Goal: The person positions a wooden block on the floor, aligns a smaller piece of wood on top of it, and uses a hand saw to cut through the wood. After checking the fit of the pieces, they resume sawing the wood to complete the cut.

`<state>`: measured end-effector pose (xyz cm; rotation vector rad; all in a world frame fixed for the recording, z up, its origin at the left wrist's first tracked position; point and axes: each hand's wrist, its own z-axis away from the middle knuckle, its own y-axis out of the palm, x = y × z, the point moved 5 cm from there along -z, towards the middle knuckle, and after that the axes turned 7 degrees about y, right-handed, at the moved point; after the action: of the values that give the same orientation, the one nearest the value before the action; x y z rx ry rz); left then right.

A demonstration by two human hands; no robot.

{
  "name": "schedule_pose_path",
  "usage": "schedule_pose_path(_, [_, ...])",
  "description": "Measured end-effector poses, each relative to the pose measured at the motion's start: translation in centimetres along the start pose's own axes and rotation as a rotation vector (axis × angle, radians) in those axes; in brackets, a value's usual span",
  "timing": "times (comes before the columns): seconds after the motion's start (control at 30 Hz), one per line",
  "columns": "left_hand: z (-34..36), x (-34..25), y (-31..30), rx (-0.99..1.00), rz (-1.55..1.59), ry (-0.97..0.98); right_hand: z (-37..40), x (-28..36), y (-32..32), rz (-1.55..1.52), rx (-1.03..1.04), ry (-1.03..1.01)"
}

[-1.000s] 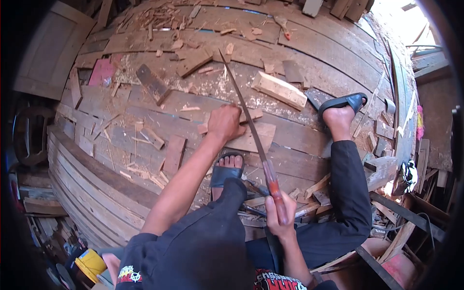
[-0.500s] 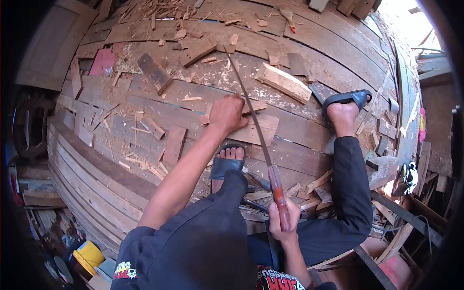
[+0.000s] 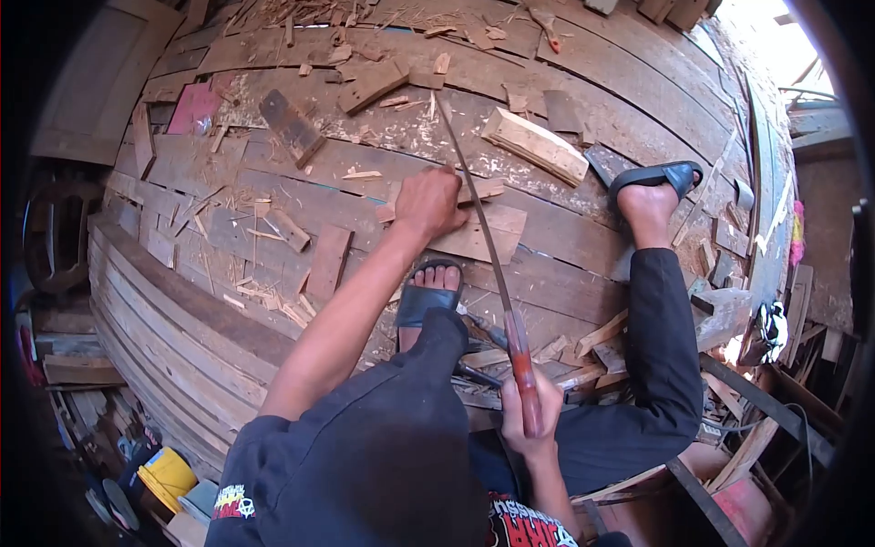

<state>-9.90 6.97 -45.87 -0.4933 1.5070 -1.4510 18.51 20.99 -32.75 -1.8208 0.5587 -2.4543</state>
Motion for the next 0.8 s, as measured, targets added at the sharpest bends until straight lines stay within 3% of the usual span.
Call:
schedule_pose_path(0.23, [-0.1, -0.1, 0.0, -0.038, 0.028, 0.016, -8.0, 2.0, 3.4, -0.036, -0.004, -0.002])
schedule_pose_path(0.8, [1.6, 1.2, 0.0, -0.012, -0.006, 0.178, -3.9, -0.3, 1.7, -0.057, -0.016, 0.004])
